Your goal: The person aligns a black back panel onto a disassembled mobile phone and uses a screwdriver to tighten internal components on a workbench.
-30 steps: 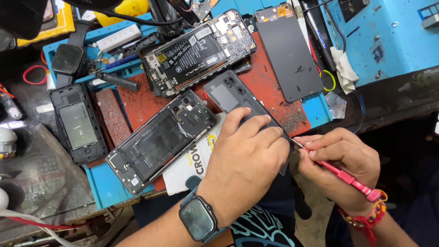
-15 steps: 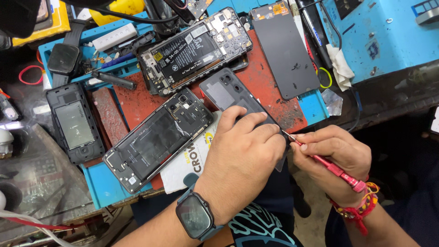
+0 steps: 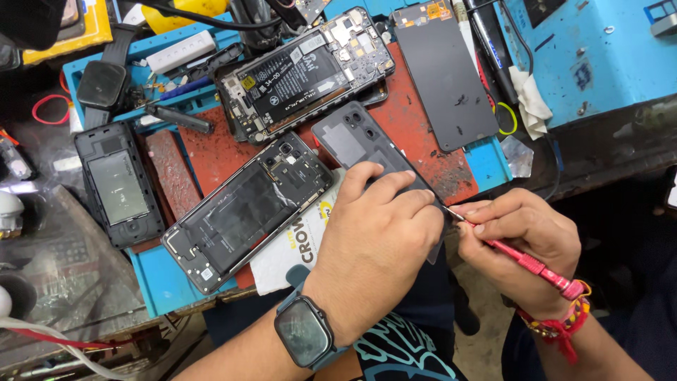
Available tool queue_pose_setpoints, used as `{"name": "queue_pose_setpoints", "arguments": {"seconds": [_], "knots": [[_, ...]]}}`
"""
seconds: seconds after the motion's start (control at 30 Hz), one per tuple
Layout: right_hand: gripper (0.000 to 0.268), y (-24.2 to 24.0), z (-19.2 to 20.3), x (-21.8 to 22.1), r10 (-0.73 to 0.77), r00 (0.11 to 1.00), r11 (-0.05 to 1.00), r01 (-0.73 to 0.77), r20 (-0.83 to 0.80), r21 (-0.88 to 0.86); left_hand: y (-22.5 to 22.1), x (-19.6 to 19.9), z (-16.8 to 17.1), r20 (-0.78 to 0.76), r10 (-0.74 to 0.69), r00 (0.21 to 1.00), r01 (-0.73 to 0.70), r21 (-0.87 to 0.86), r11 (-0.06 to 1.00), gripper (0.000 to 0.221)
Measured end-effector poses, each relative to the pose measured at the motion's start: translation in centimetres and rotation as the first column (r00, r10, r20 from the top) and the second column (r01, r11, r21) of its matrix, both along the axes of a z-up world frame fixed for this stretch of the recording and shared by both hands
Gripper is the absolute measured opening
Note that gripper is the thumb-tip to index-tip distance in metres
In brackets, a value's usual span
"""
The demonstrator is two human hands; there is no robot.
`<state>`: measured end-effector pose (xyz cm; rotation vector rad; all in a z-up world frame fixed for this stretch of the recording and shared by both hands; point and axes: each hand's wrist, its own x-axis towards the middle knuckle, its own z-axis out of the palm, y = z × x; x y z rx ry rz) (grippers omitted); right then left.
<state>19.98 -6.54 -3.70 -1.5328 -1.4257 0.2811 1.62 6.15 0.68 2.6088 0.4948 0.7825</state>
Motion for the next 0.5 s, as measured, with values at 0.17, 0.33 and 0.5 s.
{"name": "queue_pose_setpoints", "arguments": {"seconds": [0.17, 0.33, 0.5], "knots": [[0.022, 0.32, 0.08, -0.36, -0.003, 0.999, 0.999, 0.001, 0.050, 0.035, -0.04, -0.01, -0.12, -0.004, 0.003, 1.000, -0.003, -0.002, 1.000, 0.008], [0.023, 0.53, 0.19, -0.35, -0.022, 0.992, 0.999, 0.017, 0.127, 0.042, -0.01, 0.00, -0.11, 0.004, 0.006, 1.000, -0.006, -0.003, 1.000, 0.008], [0.022, 0.16, -0.48, 0.00, -0.012, 0.998, 0.999, 0.010, 0.068, 0.037, -0.12, -0.08, -0.22, 0.007, 0.006, 1.000, -0.006, -0.005, 1.000, 0.008]]}}
